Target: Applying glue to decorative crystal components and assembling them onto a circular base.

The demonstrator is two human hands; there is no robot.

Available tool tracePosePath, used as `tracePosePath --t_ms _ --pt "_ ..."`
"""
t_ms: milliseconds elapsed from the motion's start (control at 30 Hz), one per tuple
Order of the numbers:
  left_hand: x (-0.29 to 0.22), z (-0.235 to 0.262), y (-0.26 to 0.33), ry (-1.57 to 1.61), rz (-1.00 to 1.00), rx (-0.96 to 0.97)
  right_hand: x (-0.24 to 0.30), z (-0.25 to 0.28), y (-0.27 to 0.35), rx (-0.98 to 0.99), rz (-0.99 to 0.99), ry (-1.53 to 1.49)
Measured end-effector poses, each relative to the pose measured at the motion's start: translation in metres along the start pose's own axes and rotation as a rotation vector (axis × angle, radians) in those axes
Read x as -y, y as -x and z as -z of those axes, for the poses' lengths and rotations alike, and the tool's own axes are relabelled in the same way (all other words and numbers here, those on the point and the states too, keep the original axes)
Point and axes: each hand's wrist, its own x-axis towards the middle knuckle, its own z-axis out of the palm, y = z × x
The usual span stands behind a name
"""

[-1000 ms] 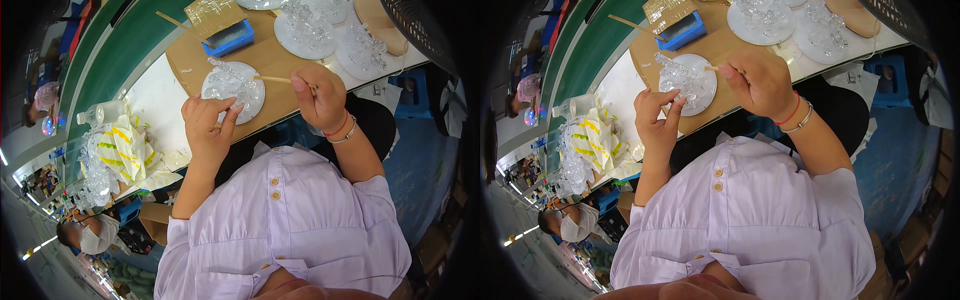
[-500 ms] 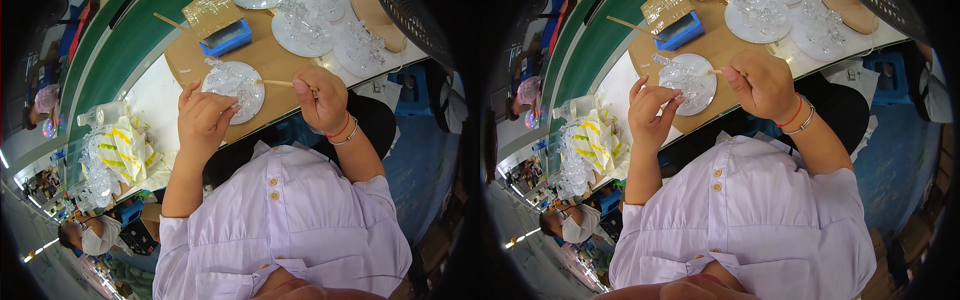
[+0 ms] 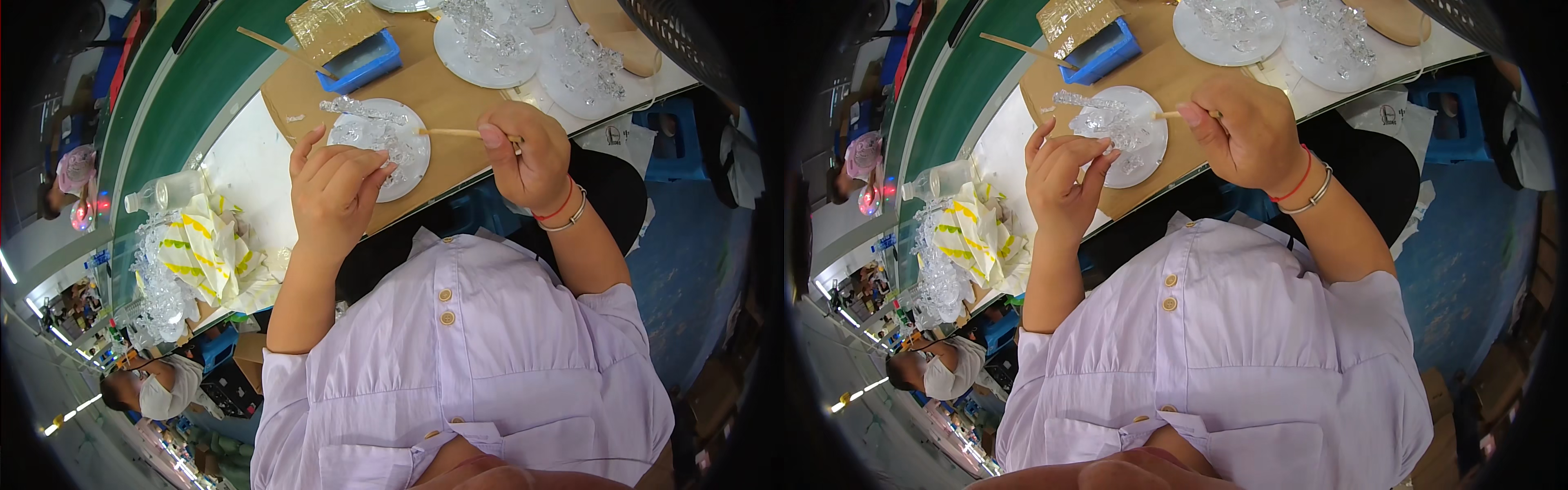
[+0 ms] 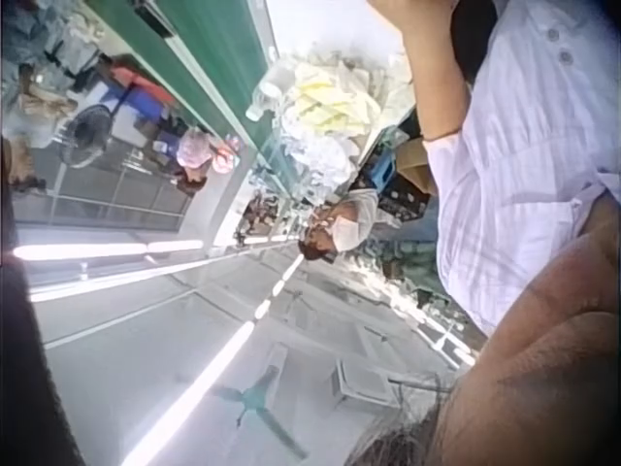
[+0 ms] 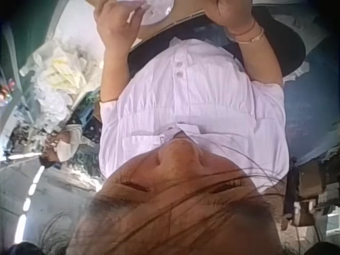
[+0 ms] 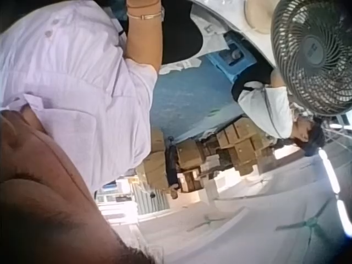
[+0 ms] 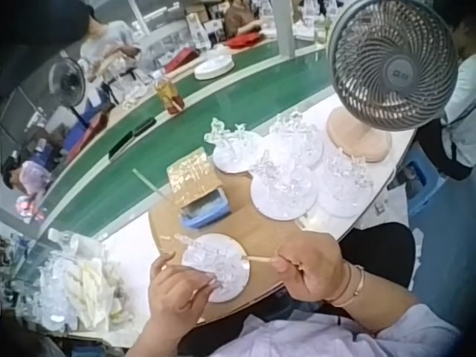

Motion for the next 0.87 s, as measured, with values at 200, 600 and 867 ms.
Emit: tracePosePath --t_ms 200,600,867 --pt "0.000 -0.003 -0.002 0.000 0.004 -0.011 0.012 0.005 0.006 0.040 0.038 -0.068" --pt "-0.002 -0.006 -0.005 -0.001 -0.006 -0.023 0.018 -0.003 0.006 0.053 0.082 -0.121" --pt "0.003 0.002 -0.004 0.055 0.025 -0.052 0.010 0.002 -0.001 -0.007 0.057 0.004"
